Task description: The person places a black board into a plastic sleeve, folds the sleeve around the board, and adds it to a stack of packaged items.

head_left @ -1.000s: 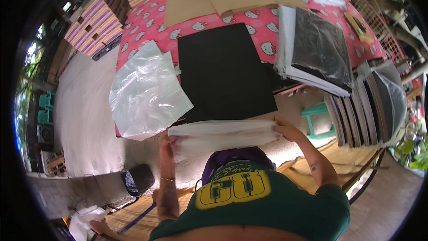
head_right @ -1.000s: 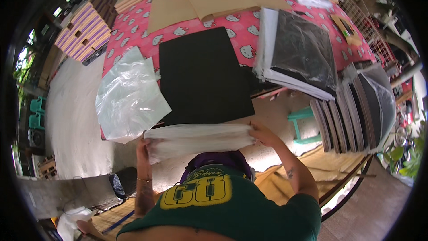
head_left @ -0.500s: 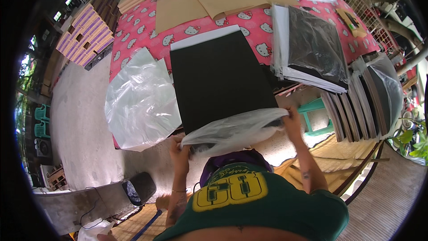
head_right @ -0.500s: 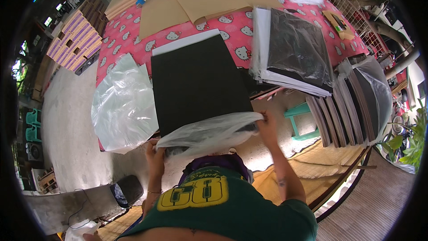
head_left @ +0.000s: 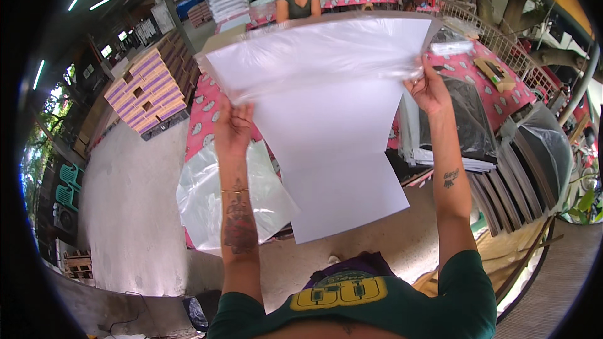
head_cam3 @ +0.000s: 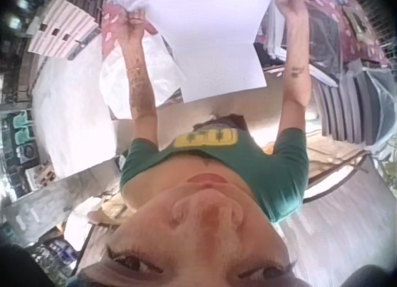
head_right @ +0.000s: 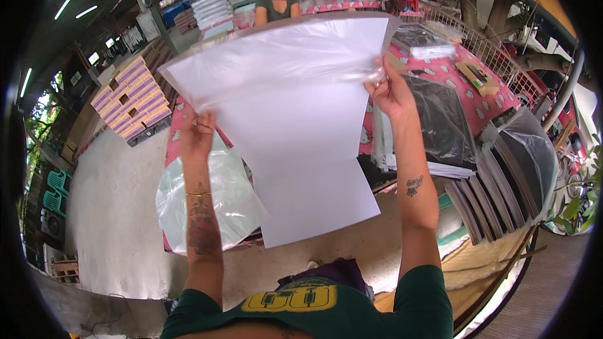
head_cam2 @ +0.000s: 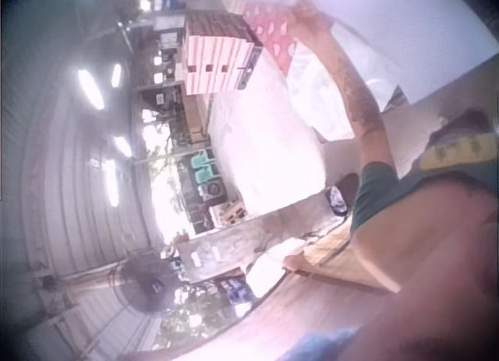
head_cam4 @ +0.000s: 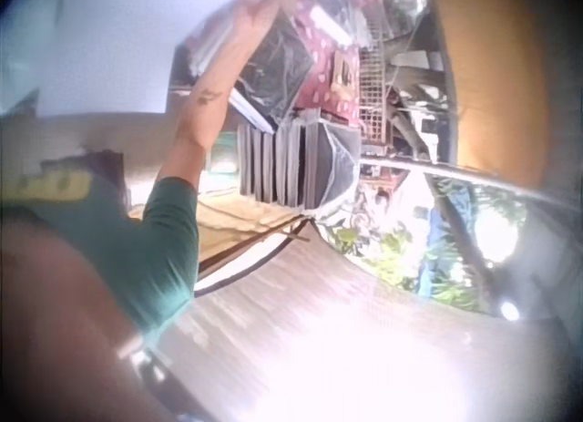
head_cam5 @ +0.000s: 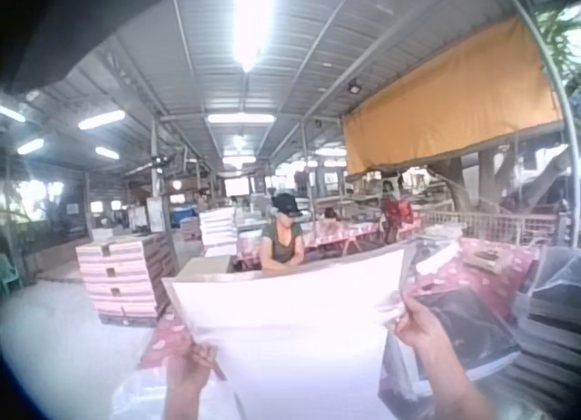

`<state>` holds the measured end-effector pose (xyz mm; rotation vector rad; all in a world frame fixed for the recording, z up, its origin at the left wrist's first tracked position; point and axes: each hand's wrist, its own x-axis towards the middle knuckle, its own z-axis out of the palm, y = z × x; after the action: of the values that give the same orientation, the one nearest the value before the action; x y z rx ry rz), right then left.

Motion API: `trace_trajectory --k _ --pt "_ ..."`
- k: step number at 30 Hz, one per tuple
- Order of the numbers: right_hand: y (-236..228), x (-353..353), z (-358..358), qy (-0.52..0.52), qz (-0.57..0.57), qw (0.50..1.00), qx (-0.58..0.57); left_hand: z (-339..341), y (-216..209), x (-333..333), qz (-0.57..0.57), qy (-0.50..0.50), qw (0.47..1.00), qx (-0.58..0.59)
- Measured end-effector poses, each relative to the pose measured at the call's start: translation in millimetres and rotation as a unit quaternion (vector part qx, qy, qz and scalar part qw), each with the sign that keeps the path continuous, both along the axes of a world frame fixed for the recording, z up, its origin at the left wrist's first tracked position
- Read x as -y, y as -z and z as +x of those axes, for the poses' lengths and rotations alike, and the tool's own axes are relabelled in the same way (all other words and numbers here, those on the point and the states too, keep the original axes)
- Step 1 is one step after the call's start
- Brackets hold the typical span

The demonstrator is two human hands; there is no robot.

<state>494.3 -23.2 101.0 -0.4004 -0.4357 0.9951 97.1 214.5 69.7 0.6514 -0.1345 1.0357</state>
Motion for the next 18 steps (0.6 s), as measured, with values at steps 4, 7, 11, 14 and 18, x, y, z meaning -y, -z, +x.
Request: trace_trajectory --k 4,7,11,14,18 --pt "54 -30 9 0.044 -0.061 0.995 -0.07 21 53 -10 -0.148 -0.054 0.984 -0.078" --pt "158 -30 43 -0.009 -0.074 0.993 -0.088 44 111 -10 -0.229 -0.075 0.963 -0.121" --pt "295 -1 23 -0.033 -0.115 0.982 -0.149 20 239 -1 -0.23 -0.036 0.951 -0.204" --pt "307 12 -11 0.12 -0.349 0.925 -0.089 21 235 30 -0.122 -0.105 0.891 -0.424" --pt "265 16 -50 0.272 -0.415 0.819 0.288 41 220 33 0.223 -0.332 0.665 -0.631"
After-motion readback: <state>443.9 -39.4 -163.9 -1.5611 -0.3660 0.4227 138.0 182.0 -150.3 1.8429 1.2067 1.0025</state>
